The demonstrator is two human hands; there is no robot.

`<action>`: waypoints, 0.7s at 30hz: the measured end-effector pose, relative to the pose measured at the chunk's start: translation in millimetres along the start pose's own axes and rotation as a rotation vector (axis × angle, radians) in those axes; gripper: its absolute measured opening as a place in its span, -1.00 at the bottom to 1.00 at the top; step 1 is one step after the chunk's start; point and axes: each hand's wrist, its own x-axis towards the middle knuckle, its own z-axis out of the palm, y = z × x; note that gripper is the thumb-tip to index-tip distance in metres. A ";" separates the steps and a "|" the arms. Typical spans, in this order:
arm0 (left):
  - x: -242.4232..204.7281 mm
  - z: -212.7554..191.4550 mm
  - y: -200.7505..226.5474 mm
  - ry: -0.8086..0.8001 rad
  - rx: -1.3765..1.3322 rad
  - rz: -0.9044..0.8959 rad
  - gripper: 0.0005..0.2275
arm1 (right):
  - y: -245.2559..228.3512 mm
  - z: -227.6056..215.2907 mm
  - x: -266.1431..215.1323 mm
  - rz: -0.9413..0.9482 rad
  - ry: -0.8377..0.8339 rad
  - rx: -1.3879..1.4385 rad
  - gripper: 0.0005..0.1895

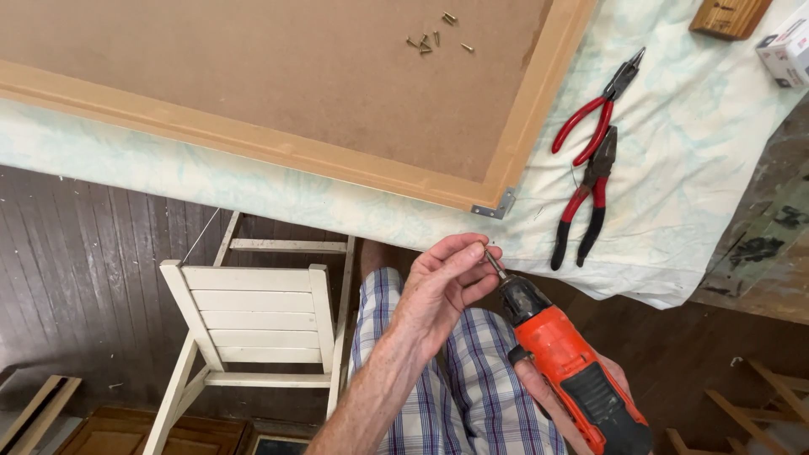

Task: Attaching metal corner brackets to a wooden frame using a power drill and screws

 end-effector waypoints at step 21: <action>-2.2 44.0 -16.1 0.166 -0.267 -0.089 -0.84 | -42.8 -1.9 -12.8 -0.388 0.150 -0.014 -0.60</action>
